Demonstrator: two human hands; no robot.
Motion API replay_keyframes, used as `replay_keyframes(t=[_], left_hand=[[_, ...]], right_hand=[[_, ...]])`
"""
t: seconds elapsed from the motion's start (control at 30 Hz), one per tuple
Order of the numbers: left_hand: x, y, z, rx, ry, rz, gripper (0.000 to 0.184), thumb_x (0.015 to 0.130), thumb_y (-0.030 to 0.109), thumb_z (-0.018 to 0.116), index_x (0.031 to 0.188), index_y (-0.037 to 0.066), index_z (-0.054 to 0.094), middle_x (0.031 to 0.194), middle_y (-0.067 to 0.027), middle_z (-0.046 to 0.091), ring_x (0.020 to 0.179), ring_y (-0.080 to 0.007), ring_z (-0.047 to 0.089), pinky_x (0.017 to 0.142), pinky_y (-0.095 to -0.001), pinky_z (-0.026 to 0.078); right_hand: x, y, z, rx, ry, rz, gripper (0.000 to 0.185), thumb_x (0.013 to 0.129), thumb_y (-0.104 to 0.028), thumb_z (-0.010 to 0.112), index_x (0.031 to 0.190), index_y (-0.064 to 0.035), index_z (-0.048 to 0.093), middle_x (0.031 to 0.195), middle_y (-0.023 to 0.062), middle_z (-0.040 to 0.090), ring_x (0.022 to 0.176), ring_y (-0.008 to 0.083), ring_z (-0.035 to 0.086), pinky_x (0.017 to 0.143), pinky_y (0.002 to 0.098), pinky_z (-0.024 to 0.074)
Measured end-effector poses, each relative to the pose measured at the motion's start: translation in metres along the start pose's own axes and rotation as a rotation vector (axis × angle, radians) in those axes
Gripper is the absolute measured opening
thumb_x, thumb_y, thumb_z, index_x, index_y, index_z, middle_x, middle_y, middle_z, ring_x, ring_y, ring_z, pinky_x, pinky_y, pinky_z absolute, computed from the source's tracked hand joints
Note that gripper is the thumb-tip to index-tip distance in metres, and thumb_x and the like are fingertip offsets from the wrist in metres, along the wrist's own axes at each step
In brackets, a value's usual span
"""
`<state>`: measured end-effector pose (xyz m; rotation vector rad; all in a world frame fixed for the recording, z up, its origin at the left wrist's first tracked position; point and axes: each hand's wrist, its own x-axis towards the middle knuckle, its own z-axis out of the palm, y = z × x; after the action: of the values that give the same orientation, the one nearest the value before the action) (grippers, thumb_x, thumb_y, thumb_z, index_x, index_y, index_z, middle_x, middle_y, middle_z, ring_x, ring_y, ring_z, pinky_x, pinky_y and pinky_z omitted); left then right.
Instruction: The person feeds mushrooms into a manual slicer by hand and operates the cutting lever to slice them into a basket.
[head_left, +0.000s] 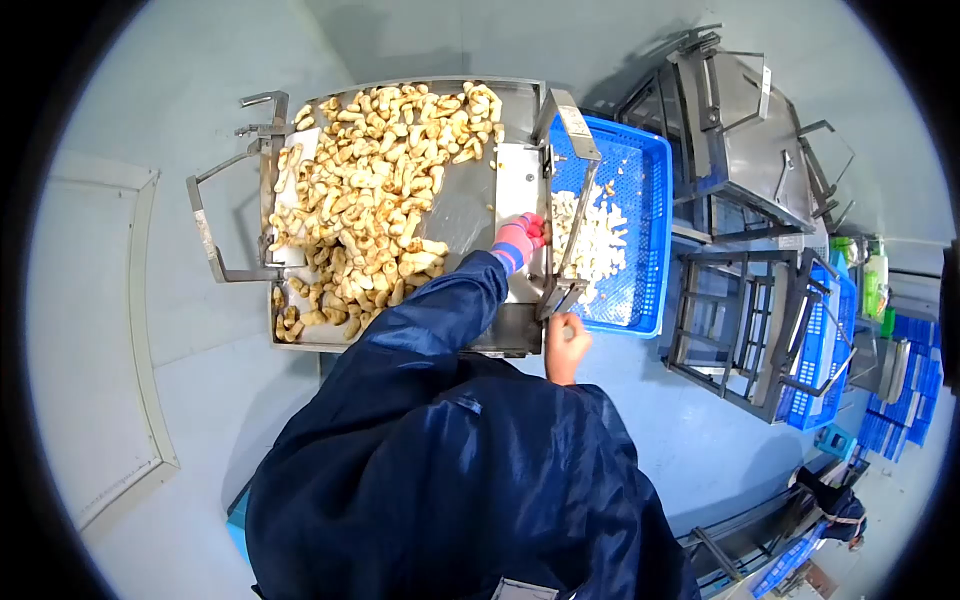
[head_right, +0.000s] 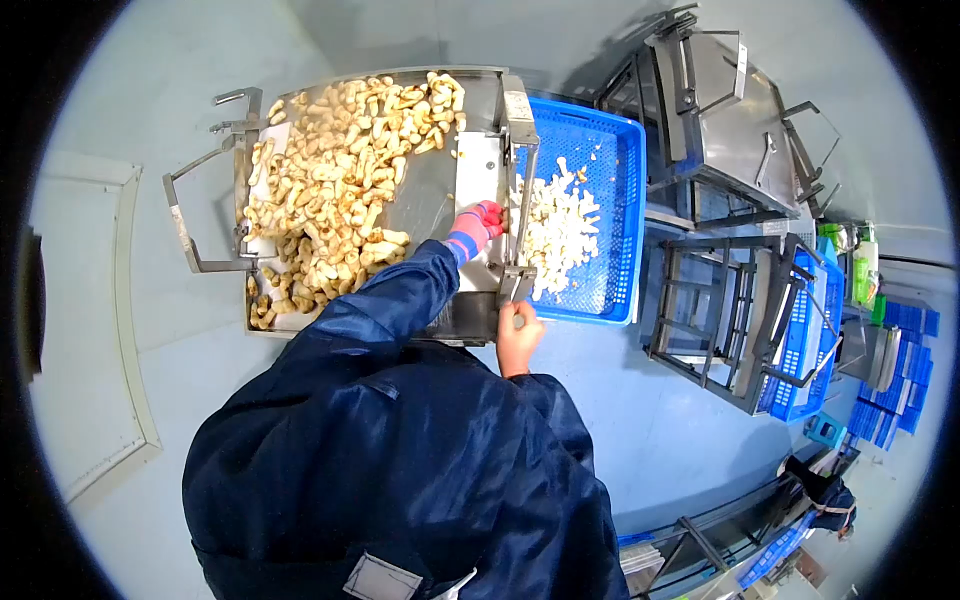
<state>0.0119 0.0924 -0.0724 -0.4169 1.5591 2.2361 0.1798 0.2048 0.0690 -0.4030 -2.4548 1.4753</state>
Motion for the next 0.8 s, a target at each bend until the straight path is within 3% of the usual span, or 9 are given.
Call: replay_keyframes(t=[0.07, 0.1, 0.17, 0.23, 0.37, 0.4, 0.63, 0.67, 0.8], left_hand=[[-0.015, 0.005, 0.005, -0.456, 0.024, -0.112, 0.032, 0.074, -0.013, 0.053, 0.105, -0.001, 0.05, 0.091, -0.0092, 0.057, 0.08, -0.0175, 0.056, 0.074, -0.0297, 0.052], [-0.037, 0.025, 0.01, 0.224, -0.049, 0.142, 0.034, 0.074, -0.013, 0.053, 0.106, -0.001, 0.05, 0.091, -0.0089, 0.058, 0.08, -0.0181, 0.056, 0.073, -0.0296, 0.052], [-0.024, 0.011, 0.007, 0.155, -0.065, 0.117, 0.034, 0.074, -0.013, 0.054, 0.106, -0.001, 0.05, 0.09, -0.0081, 0.058, 0.08, -0.0171, 0.056, 0.071, -0.0294, 0.051], [-0.024, 0.015, 0.007, 0.512, -0.038, 0.111, 0.035, 0.073, -0.012, 0.055, 0.106, 0.0, 0.05, 0.089, -0.0077, 0.058, 0.081, -0.0167, 0.057, 0.072, -0.0287, 0.051], [-0.011, -0.001, 0.0, 0.122, -0.117, 0.103, 0.039, 0.071, -0.01, 0.058, 0.108, 0.003, 0.051, 0.084, -0.0082, 0.058, 0.078, -0.017, 0.058, 0.071, -0.0277, 0.05], [-0.01, -0.006, -0.003, 0.634, -0.02, 0.294, 0.039, 0.071, -0.007, 0.059, 0.108, 0.003, 0.051, 0.082, -0.008, 0.058, 0.077, -0.0176, 0.058, 0.07, -0.028, 0.049], [0.01, -0.028, 0.002, 0.528, 0.068, 0.117, 0.031, 0.075, 0.004, 0.057, 0.105, 0.004, 0.055, 0.096, -0.0119, 0.064, 0.081, -0.0237, 0.061, 0.072, -0.0308, 0.048], [0.013, -0.024, 0.007, 0.446, 0.064, -0.039, 0.032, 0.076, 0.005, 0.056, 0.108, 0.004, 0.055, 0.096, -0.0122, 0.064, 0.083, -0.0217, 0.061, 0.072, -0.0293, 0.048], [-0.057, 0.066, 0.037, -0.005, -0.072, 0.101, 0.032, 0.078, -0.008, 0.047, 0.106, 0.003, 0.056, 0.087, -0.0037, 0.058, 0.075, -0.0129, 0.054, 0.068, -0.0266, 0.047]], right_hand=[[0.012, -0.045, -0.011, -0.001, -0.054, 0.147, 0.023, 0.078, -0.016, 0.062, 0.066, 0.0017, 0.054, 0.055, 0.0156, 0.053, 0.05, 0.0159, 0.044, 0.051, 0.0342, 0.0396], [0.016, -0.055, -0.013, -0.017, -0.059, 0.137, 0.023, 0.078, -0.016, 0.061, 0.065, 0.0014, 0.054, 0.054, 0.0163, 0.051, 0.048, 0.0161, 0.043, 0.048, 0.035, 0.0389], [0.002, -0.011, -0.004, 0.031, -0.021, -0.033, 0.021, 0.078, -0.014, 0.06, 0.065, 0.0013, 0.054, 0.053, 0.016, 0.049, 0.048, 0.0164, 0.043, 0.049, 0.0349, 0.0391], [-0.012, 0.016, 0.003, 0.034, -0.064, 0.096, 0.018, 0.077, -0.011, 0.06, 0.066, 0.0017, 0.054, 0.055, 0.0159, 0.049, 0.053, 0.0133, 0.043, 0.053, 0.0335, 0.0406], [0.008, -0.036, -0.008, 0.023, 0.0, 0.051, 0.019, 0.078, -0.012, 0.059, 0.065, 0.0014, 0.053, 0.054, 0.0159, 0.049, 0.052, 0.0125, 0.042, 0.05, 0.034, 0.0386], [0.013, -0.056, -0.013, -0.005, -0.052, 0.144, 0.02, 0.078, -0.012, 0.059, 0.064, 0.0008, 0.053, 0.053, 0.0161, 0.048, 0.051, 0.0131, 0.041, 0.05, 0.0342, 0.0381], [-0.011, 0.013, 0.005, 0.034, 0.013, 0.004, 0.019, 0.077, -0.012, 0.059, 0.064, 0.0002, 0.054, 0.05, 0.0161, 0.046, 0.044, 0.0156, 0.04, 0.047, 0.0349, 0.0375], [-0.01, 0.01, 0.004, 0.048, 0.039, -0.012, 0.019, 0.077, -0.011, 0.06, 0.063, -0.0002, 0.054, 0.05, 0.0159, 0.048, 0.043, 0.0174, 0.043, 0.047, 0.0341, 0.0382], [-0.008, 0.004, 0.0, 0.033, -0.025, 0.05, 0.019, 0.079, -0.01, 0.057, 0.065, 0.0016, 0.051, 0.052, 0.0106, 0.046, 0.052, 0.0117, 0.041, 0.052, 0.0314, 0.0382]])
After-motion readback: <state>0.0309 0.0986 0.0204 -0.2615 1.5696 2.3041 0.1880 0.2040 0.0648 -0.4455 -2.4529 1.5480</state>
